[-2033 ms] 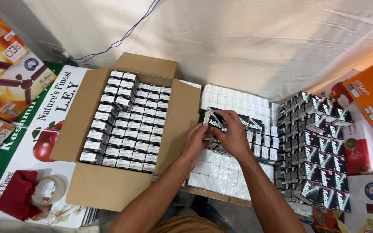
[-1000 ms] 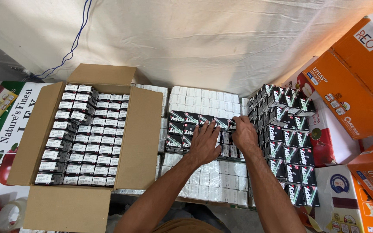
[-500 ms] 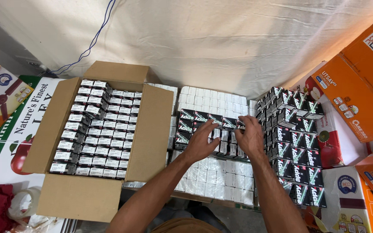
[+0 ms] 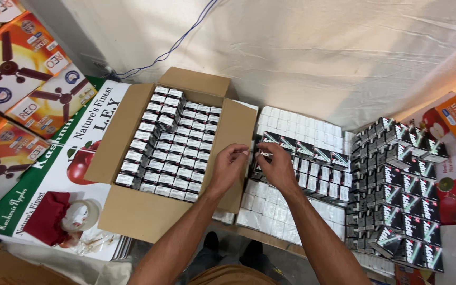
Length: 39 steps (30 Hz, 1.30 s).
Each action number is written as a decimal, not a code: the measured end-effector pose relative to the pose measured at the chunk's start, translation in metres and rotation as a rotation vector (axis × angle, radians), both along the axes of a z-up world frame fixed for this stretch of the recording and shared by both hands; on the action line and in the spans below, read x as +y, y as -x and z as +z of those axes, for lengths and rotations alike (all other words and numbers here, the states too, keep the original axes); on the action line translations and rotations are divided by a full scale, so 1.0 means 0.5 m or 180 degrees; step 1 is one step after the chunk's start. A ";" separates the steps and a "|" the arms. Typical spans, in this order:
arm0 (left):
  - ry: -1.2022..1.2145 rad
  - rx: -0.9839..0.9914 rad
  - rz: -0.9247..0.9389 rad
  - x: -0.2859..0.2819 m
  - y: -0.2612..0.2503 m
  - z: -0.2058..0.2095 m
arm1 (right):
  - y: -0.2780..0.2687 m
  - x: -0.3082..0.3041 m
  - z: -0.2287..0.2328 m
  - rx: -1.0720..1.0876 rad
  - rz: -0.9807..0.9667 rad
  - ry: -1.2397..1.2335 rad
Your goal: The person picks up small black and white boxes and places them into a larger cardboard box.
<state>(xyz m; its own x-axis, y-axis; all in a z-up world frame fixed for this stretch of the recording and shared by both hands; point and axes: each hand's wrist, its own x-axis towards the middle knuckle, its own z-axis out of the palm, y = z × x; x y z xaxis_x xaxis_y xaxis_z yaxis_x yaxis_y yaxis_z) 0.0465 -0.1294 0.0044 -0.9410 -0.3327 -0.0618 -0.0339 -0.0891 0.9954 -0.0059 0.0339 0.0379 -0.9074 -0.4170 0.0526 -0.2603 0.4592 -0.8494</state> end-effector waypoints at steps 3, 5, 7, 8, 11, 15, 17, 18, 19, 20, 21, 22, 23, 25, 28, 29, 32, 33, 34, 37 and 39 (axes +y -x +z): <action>0.0005 0.0042 0.0339 -0.069 -0.038 0.032 | -0.003 -0.081 -0.038 0.0062 0.0014 0.0235; -0.0158 -0.0017 0.0577 -0.110 -0.056 0.031 | -0.006 -0.142 -0.045 0.0049 0.0120 0.0245; -0.0315 -0.0058 0.0819 -0.151 -0.071 0.026 | -0.010 -0.197 -0.045 0.0048 0.0233 0.0265; -0.0383 -0.0168 0.0901 -0.176 -0.078 0.021 | -0.014 -0.226 -0.041 0.0058 0.0309 0.0233; -0.0548 -0.0360 0.1116 -0.232 -0.096 0.010 | -0.019 -0.301 -0.040 0.0047 0.0450 0.0234; -0.0853 -0.0573 0.1274 -0.296 -0.103 -0.016 | -0.011 -0.391 -0.065 -0.0069 0.0547 0.0203; -0.0972 -0.0568 0.1322 -0.313 -0.109 0.004 | 0.000 -0.431 -0.087 -0.0152 0.0528 0.0203; -0.1080 -0.0558 0.1351 -0.319 -0.112 0.014 | 0.006 -0.449 -0.099 -0.0230 0.0489 0.0213; -0.1084 -0.0558 0.1361 -0.330 -0.109 0.009 | 0.010 -0.461 -0.104 -0.0231 0.0499 0.0209; -0.1111 -0.0531 0.1362 -0.341 -0.107 0.005 | 0.014 -0.475 -0.108 -0.0233 0.0541 0.0192; -0.1138 -0.0505 0.1362 -0.352 -0.104 0.000 | 0.018 -0.488 -0.112 -0.0235 0.0583 0.0175; -0.1139 -0.0508 0.1363 -0.360 -0.099 -0.005 | 0.024 -0.500 -0.121 -0.0238 0.0583 0.0173; -0.1154 -0.0519 0.1349 -0.367 -0.095 -0.010 | 0.029 -0.511 -0.130 -0.0189 0.0561 0.0073; -0.1168 -0.0521 0.1327 -0.377 -0.084 0.000 | 0.038 -0.528 -0.122 -0.0130 0.0533 -0.0025; -0.1230 -0.0625 0.1339 -0.387 -0.082 0.027 | 0.032 -0.546 -0.094 -0.0102 0.0452 -0.0071; -0.1290 -0.0652 0.1321 -0.390 -0.079 0.027 | 0.035 -0.553 -0.093 -0.0122 0.0413 -0.0089; -0.1368 -0.0714 0.1277 -0.398 -0.072 0.018 | 0.038 -0.568 -0.090 -0.0137 0.0342 -0.0179; -0.1381 -0.0740 0.1245 -0.401 -0.067 0.014 | 0.041 -0.572 -0.088 -0.0121 0.0305 -0.0247; -0.1387 -0.0746 0.1243 -0.403 -0.066 0.015 | 0.042 -0.575 -0.088 -0.0125 0.0303 -0.0253; -0.1425 -0.0763 0.1216 -0.406 -0.064 0.011 | 0.050 -0.581 -0.098 -0.0104 0.0290 -0.0363; -0.1411 -0.0749 0.1099 -0.410 -0.061 0.001 | 0.061 -0.584 -0.115 -0.0022 0.0267 -0.0496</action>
<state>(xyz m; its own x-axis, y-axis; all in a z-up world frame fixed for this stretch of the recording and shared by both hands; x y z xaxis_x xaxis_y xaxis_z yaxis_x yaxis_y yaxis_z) 0.0769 -0.3346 0.0047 -0.7276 -0.5111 -0.4576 -0.1439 -0.5384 0.8303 -0.0362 -0.2581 -0.0194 -0.8691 -0.4939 -0.0248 -0.2976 0.5624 -0.7715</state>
